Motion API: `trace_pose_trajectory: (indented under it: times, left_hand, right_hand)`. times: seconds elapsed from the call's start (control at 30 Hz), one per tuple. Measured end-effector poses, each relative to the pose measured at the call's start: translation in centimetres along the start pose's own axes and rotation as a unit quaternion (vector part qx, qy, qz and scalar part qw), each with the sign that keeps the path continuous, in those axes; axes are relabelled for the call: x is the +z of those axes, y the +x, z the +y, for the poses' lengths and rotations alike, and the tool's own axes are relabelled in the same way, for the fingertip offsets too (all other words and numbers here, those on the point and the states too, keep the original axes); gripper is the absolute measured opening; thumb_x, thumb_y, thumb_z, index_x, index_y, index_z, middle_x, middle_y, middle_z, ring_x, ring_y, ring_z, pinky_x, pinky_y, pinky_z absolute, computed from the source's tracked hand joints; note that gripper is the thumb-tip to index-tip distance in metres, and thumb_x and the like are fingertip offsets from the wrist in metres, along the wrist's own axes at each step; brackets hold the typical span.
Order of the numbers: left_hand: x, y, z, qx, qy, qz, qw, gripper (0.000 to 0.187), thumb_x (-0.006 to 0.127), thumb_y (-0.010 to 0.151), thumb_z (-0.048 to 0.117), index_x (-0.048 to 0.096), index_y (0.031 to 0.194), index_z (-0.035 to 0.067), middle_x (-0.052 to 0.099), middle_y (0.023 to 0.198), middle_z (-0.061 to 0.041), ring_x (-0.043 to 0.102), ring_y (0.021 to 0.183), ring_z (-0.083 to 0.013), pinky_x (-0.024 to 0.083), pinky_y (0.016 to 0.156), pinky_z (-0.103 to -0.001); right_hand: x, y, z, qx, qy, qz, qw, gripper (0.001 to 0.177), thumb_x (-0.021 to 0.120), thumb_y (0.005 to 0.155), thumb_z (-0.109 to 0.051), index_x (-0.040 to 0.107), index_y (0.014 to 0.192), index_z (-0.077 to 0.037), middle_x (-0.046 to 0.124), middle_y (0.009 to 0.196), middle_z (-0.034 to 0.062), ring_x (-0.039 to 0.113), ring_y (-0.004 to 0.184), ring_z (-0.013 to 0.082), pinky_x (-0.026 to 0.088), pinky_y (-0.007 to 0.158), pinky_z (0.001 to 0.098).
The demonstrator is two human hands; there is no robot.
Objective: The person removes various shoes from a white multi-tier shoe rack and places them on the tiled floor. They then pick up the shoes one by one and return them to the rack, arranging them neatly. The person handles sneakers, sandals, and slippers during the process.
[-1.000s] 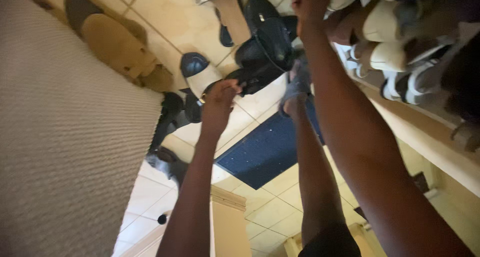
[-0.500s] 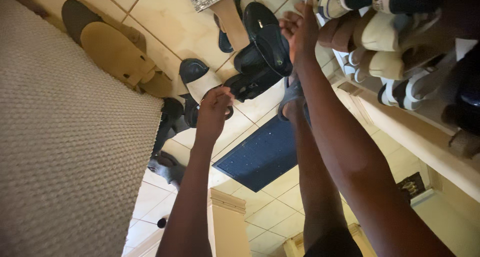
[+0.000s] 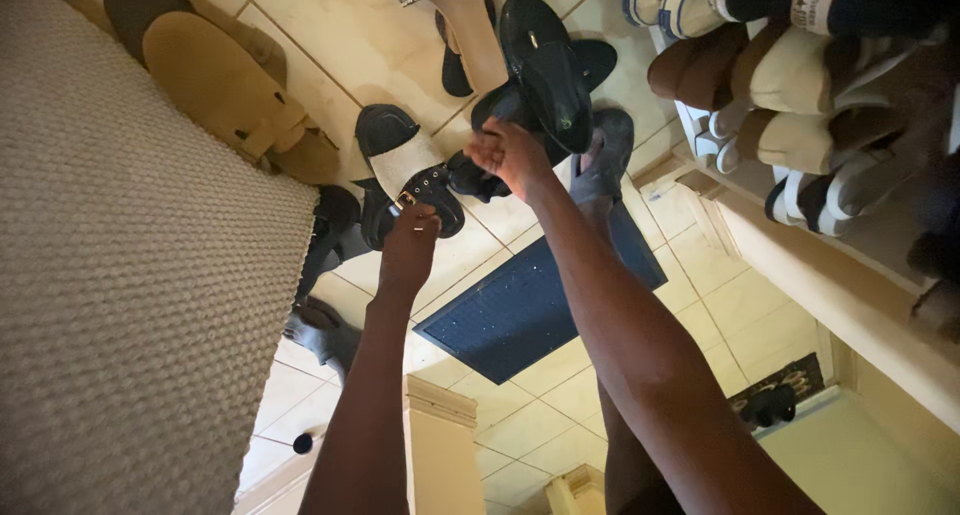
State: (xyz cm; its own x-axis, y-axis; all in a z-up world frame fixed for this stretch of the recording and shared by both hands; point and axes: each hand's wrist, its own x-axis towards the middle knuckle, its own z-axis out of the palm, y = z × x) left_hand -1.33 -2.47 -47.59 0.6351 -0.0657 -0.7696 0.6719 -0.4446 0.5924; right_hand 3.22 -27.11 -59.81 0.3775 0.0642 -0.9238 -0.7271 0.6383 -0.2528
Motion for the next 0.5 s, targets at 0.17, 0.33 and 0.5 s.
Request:
trace_pose_trajectory:
  times: [0.17,0.33,0.5]
  left_hand:
    - [-0.8,1.0,-2.0,0.066,-0.012,0.007,0.998,0.023,0.062,0.101,0.021,0.062,0.116,0.004,0.073,0.097,-0.013,0.073,0.090,-0.0240,0.056,0.080,-0.038]
    - [-0.3,3.2,-3.5,0.113,-0.100,0.003,0.989,0.023,0.058,0.107,0.021,0.062,0.117,0.002,0.070,0.091,-0.009,0.066,0.080,-0.0161,0.054,0.074,-0.033]
    - [1.9,5.2,-2.3,0.002,-0.233,-0.018,0.972,0.022,0.059,0.103,0.022,0.062,0.116,0.004,0.071,0.094,-0.004,0.066,0.079,-0.0096,0.054,0.069,-0.026]
  right_hand:
    - [2.3,1.5,-0.7,-0.042,0.141,0.004,0.989,0.050,0.059,0.101,-0.029,0.041,0.138,-0.001,0.063,0.123,0.0267,0.070,0.112,0.0401,0.063,0.095,0.0442]
    - [3.7,3.1,-2.2,-0.083,0.159,-0.032,0.983,0.060,0.056,0.103,-0.029,0.028,0.148,-0.001,0.055,0.134,0.0335,0.066,0.119,0.0434,0.062,0.097,0.0433]
    - [3.0,5.2,-2.8,-0.067,0.087,0.087,0.990,0.058,0.057,0.096,-0.028,0.027,0.144,-0.014,0.059,0.125,0.0317,0.069,0.110,0.0411,0.064,0.089,0.0410]
